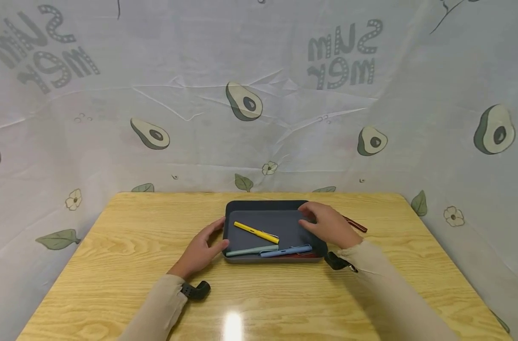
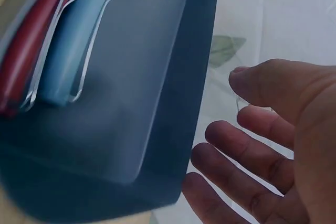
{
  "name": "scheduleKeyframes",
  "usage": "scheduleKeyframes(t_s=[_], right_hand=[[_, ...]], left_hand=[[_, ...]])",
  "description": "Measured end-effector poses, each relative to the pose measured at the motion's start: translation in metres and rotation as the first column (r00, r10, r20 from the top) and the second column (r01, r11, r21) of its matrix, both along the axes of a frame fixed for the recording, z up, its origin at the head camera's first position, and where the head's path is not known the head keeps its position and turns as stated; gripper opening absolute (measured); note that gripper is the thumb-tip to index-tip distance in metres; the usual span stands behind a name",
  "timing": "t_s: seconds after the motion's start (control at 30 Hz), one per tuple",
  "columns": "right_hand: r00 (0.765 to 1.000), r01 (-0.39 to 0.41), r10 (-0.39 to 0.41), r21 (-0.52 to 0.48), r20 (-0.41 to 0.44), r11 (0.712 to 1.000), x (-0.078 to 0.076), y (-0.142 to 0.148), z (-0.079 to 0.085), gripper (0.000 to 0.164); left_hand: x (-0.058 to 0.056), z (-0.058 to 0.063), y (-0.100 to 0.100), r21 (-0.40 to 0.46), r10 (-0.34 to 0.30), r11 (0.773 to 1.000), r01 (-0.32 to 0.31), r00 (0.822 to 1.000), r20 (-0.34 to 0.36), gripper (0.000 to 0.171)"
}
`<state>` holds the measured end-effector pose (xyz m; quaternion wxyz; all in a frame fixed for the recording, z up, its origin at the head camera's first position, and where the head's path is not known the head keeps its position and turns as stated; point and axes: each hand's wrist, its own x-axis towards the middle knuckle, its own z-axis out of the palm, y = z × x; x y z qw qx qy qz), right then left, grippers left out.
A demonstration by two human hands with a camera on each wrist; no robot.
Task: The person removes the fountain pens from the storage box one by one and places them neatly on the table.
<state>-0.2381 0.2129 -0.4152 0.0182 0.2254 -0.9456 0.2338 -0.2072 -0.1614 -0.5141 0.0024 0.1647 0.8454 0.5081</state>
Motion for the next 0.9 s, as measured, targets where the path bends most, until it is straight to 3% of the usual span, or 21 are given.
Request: scheduleKeyframes(t_s=[0.23,0.43,0.9], right_hand=[[0.998,-0.049,0.049,0.026,-0.032,0.998,0.000,-0.027,0.004,0.039],[0.994,-0.109,0.111,0.077,-0.021,0.991,-0.002,-0.044,0.006,0.033],[0.970,-0.159,0.128,0.142,0.207,0.977,-0.013,-0.061,-0.006,0.023]], left_hand=[[-0.001,-0.001,-0.002,-0.007,-0.001,1.000,0.000,1.000,-0.005,0.070],[-0.002,0.001,-0.001,0.001,0.000,1.000,0.000,1.000,-0.003,0.070],[0.002,0.006,0.001,-0.003,-0.011,1.000,0.011,1.000,0.002,0.071]])
